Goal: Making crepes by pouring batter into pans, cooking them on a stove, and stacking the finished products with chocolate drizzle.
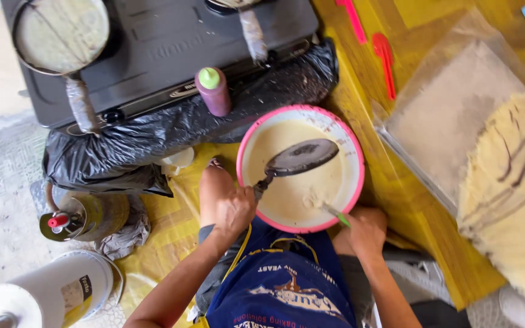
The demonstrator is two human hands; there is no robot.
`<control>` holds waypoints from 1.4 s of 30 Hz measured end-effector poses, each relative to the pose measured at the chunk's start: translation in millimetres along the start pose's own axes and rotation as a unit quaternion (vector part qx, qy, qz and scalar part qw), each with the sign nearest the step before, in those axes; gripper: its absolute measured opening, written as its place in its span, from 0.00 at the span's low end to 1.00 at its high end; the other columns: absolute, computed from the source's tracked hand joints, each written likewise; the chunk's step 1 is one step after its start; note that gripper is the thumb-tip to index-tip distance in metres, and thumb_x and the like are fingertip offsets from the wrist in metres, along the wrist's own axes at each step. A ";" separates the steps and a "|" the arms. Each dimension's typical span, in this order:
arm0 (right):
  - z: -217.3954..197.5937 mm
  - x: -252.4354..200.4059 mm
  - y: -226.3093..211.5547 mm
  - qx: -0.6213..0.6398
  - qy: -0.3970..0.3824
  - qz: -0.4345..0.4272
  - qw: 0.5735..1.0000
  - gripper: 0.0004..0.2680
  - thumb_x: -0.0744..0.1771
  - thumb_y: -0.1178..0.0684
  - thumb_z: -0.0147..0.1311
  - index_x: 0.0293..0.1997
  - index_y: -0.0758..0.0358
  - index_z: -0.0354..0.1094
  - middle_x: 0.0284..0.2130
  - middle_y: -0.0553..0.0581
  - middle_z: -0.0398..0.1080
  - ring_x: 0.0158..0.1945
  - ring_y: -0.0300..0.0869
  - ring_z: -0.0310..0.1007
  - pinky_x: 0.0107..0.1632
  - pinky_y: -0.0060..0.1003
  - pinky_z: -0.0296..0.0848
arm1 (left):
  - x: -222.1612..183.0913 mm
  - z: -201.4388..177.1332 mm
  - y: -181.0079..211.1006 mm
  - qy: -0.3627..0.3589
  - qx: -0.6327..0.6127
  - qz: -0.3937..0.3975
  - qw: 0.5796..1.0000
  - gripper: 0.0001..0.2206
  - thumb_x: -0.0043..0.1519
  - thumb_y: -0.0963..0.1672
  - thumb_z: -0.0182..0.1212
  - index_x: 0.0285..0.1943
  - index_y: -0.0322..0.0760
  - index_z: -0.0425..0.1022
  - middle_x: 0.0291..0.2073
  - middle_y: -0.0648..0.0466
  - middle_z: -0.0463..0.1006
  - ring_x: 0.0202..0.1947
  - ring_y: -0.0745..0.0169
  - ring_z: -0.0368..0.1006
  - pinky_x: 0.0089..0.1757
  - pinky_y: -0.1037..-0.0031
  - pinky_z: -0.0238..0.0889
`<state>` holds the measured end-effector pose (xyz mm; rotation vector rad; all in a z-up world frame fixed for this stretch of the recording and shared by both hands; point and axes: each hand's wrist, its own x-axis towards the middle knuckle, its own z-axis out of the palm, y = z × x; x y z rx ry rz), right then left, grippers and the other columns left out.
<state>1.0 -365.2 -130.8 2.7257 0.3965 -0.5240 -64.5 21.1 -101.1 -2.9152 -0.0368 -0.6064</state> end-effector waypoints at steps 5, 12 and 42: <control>-128.6 -2.0 -6.1 0.045 0.149 0.065 0.986 0.09 0.65 0.44 0.51 0.45 0.39 0.76 0.30 0.52 0.77 0.31 0.57 0.76 0.33 0.52 0.74 | 4.4 -8.3 -2.1 -0.075 -0.201 -0.081 0.973 0.06 0.56 0.44 0.61 0.36 0.37 0.71 0.23 0.50 0.75 0.18 0.53 0.71 0.22 0.64 0.63; -308.1 145.8 -93.8 0.331 0.407 -0.162 0.836 0.14 0.66 0.62 0.57 0.59 0.65 0.72 0.45 0.61 0.75 0.44 0.51 0.74 0.44 0.42 0.72 | -2.0 3.9 2.3 -0.101 -0.243 -0.127 0.956 0.11 0.60 0.48 0.65 0.35 0.39 0.69 0.22 0.52 0.75 0.17 0.53 0.72 0.21 0.64 0.63; -169.8 29.0 137.3 0.919 -0.101 -0.034 0.380 0.19 0.66 0.57 0.48 0.64 0.77 0.61 0.19 0.56 0.63 0.15 0.37 0.57 0.18 0.29 0.55 | 338.8 99.1 -101.3 -0.038 -0.759 -0.520 0.390 0.16 0.61 0.51 0.65 0.35 0.33 0.75 0.20 0.52 0.72 0.15 0.64 0.64 0.20 0.75 0.56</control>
